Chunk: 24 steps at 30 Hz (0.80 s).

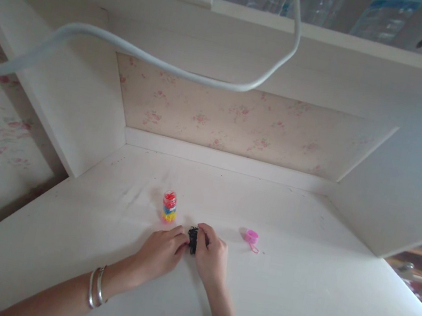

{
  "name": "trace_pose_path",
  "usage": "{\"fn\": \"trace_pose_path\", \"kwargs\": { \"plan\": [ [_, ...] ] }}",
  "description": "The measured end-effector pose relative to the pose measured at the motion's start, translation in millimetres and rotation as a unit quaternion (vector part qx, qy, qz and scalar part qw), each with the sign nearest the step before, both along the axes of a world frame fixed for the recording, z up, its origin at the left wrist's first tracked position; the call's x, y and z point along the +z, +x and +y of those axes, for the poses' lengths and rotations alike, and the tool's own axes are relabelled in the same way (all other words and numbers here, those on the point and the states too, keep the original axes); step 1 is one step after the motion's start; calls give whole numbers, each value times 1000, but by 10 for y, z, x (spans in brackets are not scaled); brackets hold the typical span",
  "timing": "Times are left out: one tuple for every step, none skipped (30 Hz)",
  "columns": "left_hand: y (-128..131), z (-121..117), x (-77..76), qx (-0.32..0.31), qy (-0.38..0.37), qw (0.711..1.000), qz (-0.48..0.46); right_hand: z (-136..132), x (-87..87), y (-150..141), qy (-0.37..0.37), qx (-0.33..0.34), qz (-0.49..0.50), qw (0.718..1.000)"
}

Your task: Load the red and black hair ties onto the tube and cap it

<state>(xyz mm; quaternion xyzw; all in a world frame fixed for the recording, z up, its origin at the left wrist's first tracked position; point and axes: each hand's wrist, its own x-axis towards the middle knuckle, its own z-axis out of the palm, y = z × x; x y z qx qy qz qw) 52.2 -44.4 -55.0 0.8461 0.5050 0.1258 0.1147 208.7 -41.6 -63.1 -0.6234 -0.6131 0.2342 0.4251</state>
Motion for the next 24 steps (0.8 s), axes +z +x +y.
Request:
{"fn": "trace_pose_path", "kwargs": {
  "plan": [
    [-18, 2, -13, 3, 3, 1000, -5, 2, -11, 0, 1, 3, -2, 1000],
    [-38, 6, -23, 5, 6, 1000, -13, 6, -22, -1, 3, 6, -4, 1000],
    [-59, 11, -32, 7, 8, 1000, -22, 10, -34, -5, 5, 10, -7, 1000],
    [-79, 18, -38, 8, 10, 999, -33, 14, -45, -10, 8, 15, -9, 1000],
    [-98, 25, -41, 9, 14, 999, -45, 17, -55, -16, 10, 19, -12, 1000],
    [-115, 32, -41, 11, 18, 998, -57, 19, -63, -23, 11, 23, -14, 1000],
    [-128, 37, -38, 12, 23, 997, -66, 19, -69, -29, 12, 25, -15, 999],
    [-138, 40, -34, 14, 28, 997, -74, 18, -73, -35, 12, 26, -17, 999],
    [-146, 42, -28, 16, 34, 996, -80, 17, -77, -40, 13, 27, -19, 999],
    [-152, 44, -22, 17, 40, 995, -86, 15, -80, -43, 13, 26, -22, 999],
    [-157, 44, -16, 19, 47, 995, -90, 14, -83, -46, 14, 26, -25, 999],
    [-162, 45, -9, 21, 55, 994, -94, 13, -85, -47, 16, 24, -29, 999],
    [-167, 45, -2, 23, 62, 993, -98, 14, -88, -48, 17, 22, -33, 999],
    [-174, 46, 6, 25, 69, 992, -101, 16, -91, -47, 18, 20, -36, 999],
    [-182, 47, 15, 27, 77, 991, -105, 18, -94, -45, 18, 17, -39, 999],
    [-190, 48, 27, 27, 84, 990, -112, 21, -96, -43, 18, 14, -43, 999],
    [-199, 50, 41, 25, 92, 988, -122, 23, -97, -39, 18, 11, -47, 999],
    [-209, 51, 57, 20, 101, 985, -137, 24, -97, -35, 17, 8, -51, 999],
    [-219, 53, 75, 13, 112, 981, -156, 24, -96, -32, 15, 4, -55, 998],
    [-229, 56, 94, 6, 124, 976, -178, 24, -94, -28, 14, -1, -57, 998],
    [-239, 59, 113, -3, 137, 970, -201, 22, -91, -26, 13, -4, -59, 998],
    [-251, 65, 130, -9, 151, 963, -222, 20, -88, -24, 12, -6, -60, 998],
    [-265, 72, 146, -13, 165, 957, -240, 18, -86, -24, 13, -6, -61, 998],
    [-281, 82, 160, -15, 181, 950, -256, 15, -84, -24, 14, -4, -62, 998]
  ]
}}
